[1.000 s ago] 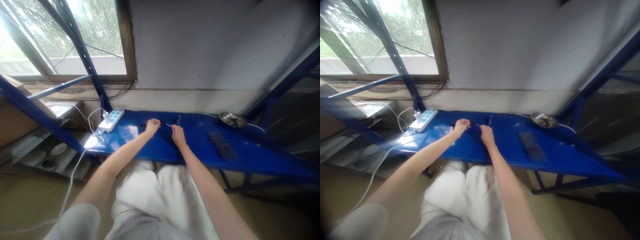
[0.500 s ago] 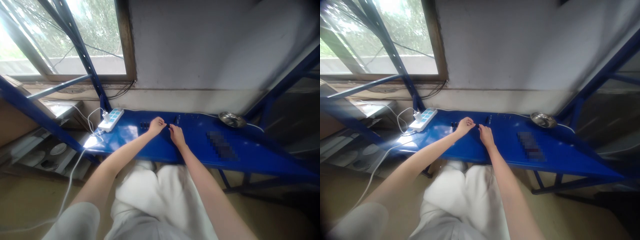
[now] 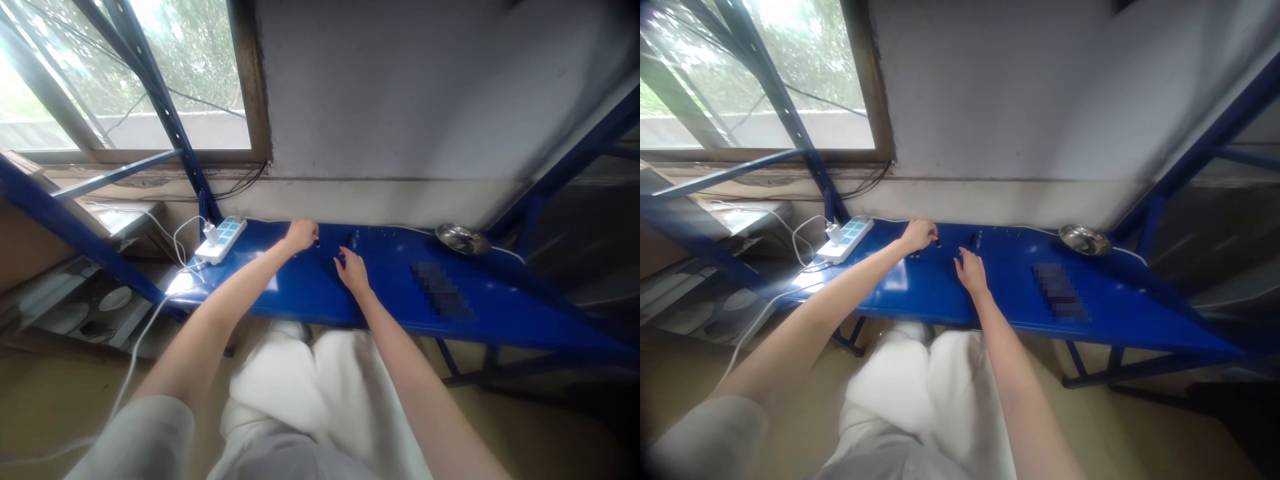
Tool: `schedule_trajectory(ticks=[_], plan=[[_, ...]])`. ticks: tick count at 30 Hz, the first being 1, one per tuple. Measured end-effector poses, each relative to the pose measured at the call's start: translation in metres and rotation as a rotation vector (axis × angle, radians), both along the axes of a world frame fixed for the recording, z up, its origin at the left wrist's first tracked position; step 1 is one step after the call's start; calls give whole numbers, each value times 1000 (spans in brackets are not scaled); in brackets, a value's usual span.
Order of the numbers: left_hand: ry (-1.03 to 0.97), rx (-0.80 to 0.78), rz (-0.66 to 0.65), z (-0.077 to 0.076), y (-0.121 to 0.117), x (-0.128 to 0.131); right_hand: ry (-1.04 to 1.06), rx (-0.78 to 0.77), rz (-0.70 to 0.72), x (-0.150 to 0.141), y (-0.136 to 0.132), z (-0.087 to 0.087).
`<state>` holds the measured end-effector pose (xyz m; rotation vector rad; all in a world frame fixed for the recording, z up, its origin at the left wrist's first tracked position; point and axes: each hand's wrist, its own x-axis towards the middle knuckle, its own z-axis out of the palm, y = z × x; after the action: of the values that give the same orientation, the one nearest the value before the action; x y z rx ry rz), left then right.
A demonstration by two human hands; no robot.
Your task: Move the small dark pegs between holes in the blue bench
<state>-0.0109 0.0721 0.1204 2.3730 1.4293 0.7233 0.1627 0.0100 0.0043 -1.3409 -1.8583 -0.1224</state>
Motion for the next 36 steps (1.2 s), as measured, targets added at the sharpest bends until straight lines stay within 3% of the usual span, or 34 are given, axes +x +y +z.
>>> schedule_trajectory(ticks=[9, 18, 22, 28, 36], plan=[[211, -22, 55, -16, 11, -21, -52, -45, -6, 1, 3, 1], [213, -39, 92, -24, 12, -24, -52, -40, -15, 1, 3, 0], [149, -68, 99, -25, 12, -23, -50, -26, -14, 1, 4, -2], [303, -49, 114, -21, 9, -22, -50, -56, -25, 1, 2, 1], [241, -75, 95, -19, 7, -23, -41, -58, -19, 0, 0, 2]])
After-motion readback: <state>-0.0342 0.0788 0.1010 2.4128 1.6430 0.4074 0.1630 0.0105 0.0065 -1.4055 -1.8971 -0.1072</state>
